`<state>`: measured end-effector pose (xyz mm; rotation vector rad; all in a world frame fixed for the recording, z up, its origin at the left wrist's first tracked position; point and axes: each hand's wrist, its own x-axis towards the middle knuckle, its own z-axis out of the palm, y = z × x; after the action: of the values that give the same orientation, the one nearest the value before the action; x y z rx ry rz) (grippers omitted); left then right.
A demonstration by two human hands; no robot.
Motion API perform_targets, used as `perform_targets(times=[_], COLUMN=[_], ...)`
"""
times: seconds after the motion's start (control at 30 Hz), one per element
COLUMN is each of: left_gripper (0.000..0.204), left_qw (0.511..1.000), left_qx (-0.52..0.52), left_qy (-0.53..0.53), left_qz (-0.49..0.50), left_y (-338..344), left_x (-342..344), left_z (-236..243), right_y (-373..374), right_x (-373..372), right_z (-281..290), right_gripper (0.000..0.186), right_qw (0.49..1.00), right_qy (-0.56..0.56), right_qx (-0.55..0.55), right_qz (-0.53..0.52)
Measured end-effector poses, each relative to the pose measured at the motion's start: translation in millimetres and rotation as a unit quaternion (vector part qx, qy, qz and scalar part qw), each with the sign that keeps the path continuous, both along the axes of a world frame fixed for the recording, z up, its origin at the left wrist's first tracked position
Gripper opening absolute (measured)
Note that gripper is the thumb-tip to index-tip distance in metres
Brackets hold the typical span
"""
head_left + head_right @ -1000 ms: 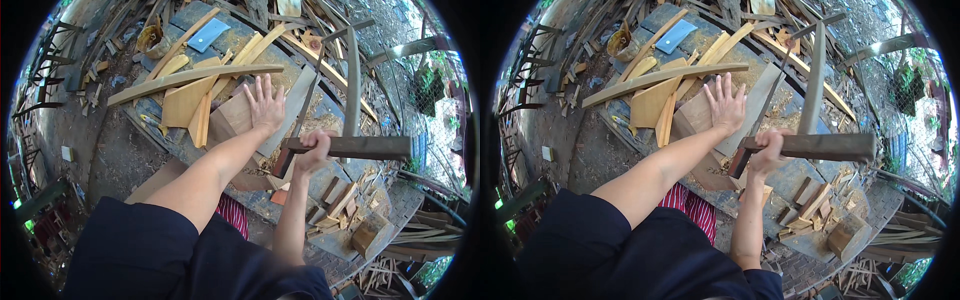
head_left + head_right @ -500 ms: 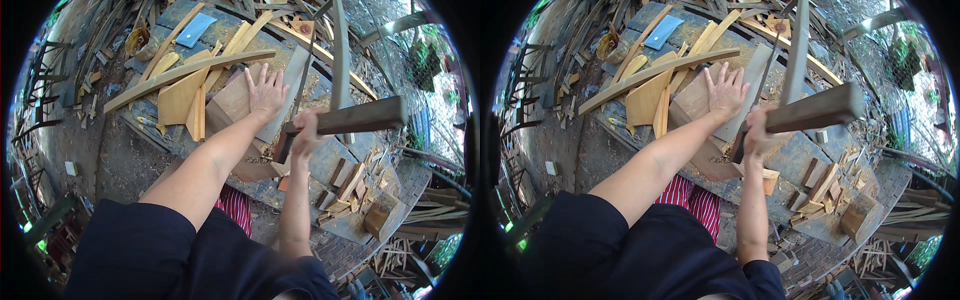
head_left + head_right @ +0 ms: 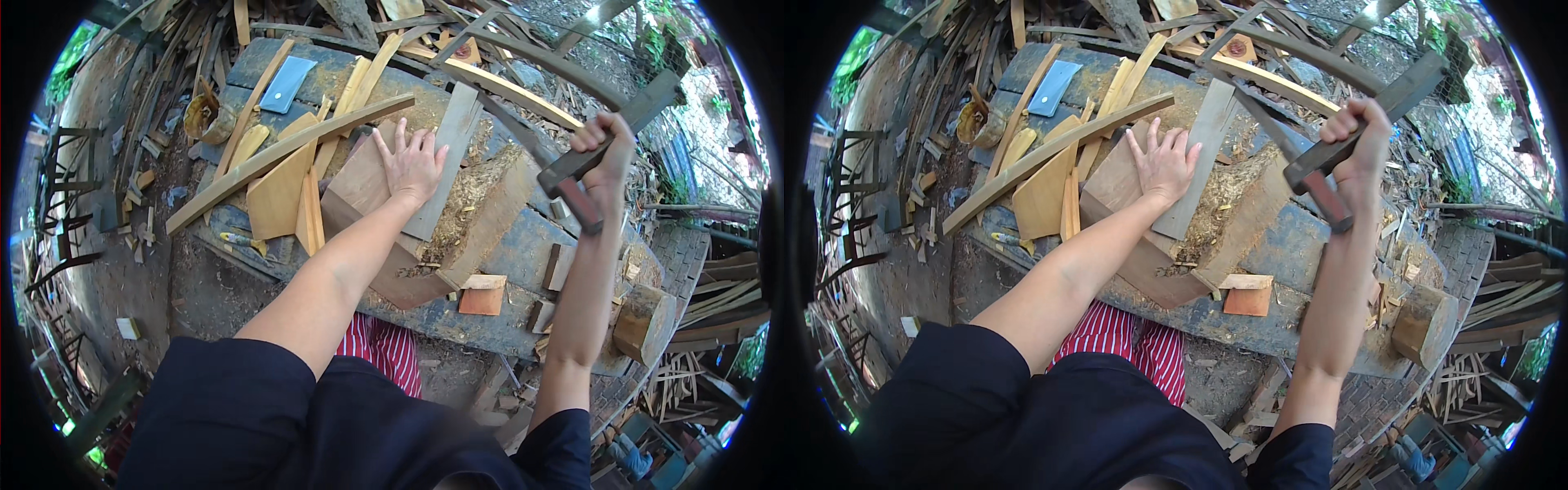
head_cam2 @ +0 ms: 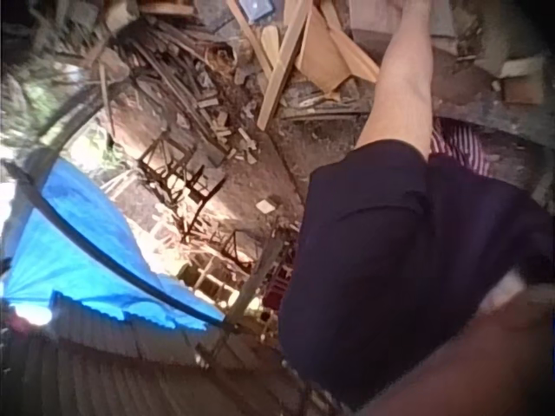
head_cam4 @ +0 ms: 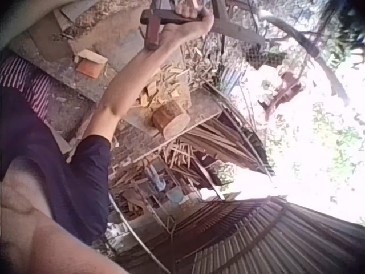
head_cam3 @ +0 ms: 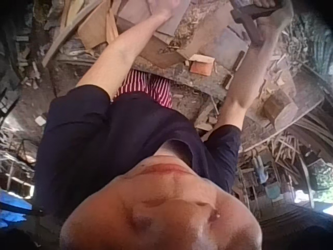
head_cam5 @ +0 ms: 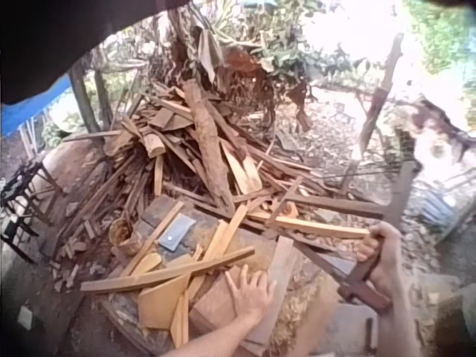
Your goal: The person cuts wood pieces using a hand saw, handles the cut wood pieces, and carves a wooden block using a chisel and a piece of wood.
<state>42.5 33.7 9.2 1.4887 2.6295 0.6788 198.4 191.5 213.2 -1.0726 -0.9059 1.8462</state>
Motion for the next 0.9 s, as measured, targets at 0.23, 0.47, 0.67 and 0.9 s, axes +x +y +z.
perform_targets(times=[0.23, 0.47, 0.67, 0.9], left_gripper=[0.045, 0.046, 0.046, 0.043], left_qw=[1.0, 0.999, 0.999, 0.998], left_qx=[-0.006, 0.001, 0.002, -0.024], left_qy=[0.022, 0.033, 0.035, 0.016], left_qz=[-0.006, -0.008, 0.008, -0.049], left_y=[-3.1, 2.9, -3.1, 0.9], left_x=[-6.2, 10.1, 1.7, 8.3], left_z=[1.8, 2.0, 0.2, 7.6], right_y=[-112.7, -176.7, -105.1, 61.2], right_x=[-15.6, -28.5, 5.6, 93.2], right_z=[-67.6, -154.4, -62.0, 5.5], right_gripper=[0.015, 0.01, 0.013, 0.029], right_qw=[0.968, 0.913, 0.972, 0.99], right_qy=[-0.034, -0.107, -0.016, 0.125], right_qx=[0.235, 0.354, 0.194, -0.035], right_qz=[-0.079, -0.172, -0.131, -0.062])
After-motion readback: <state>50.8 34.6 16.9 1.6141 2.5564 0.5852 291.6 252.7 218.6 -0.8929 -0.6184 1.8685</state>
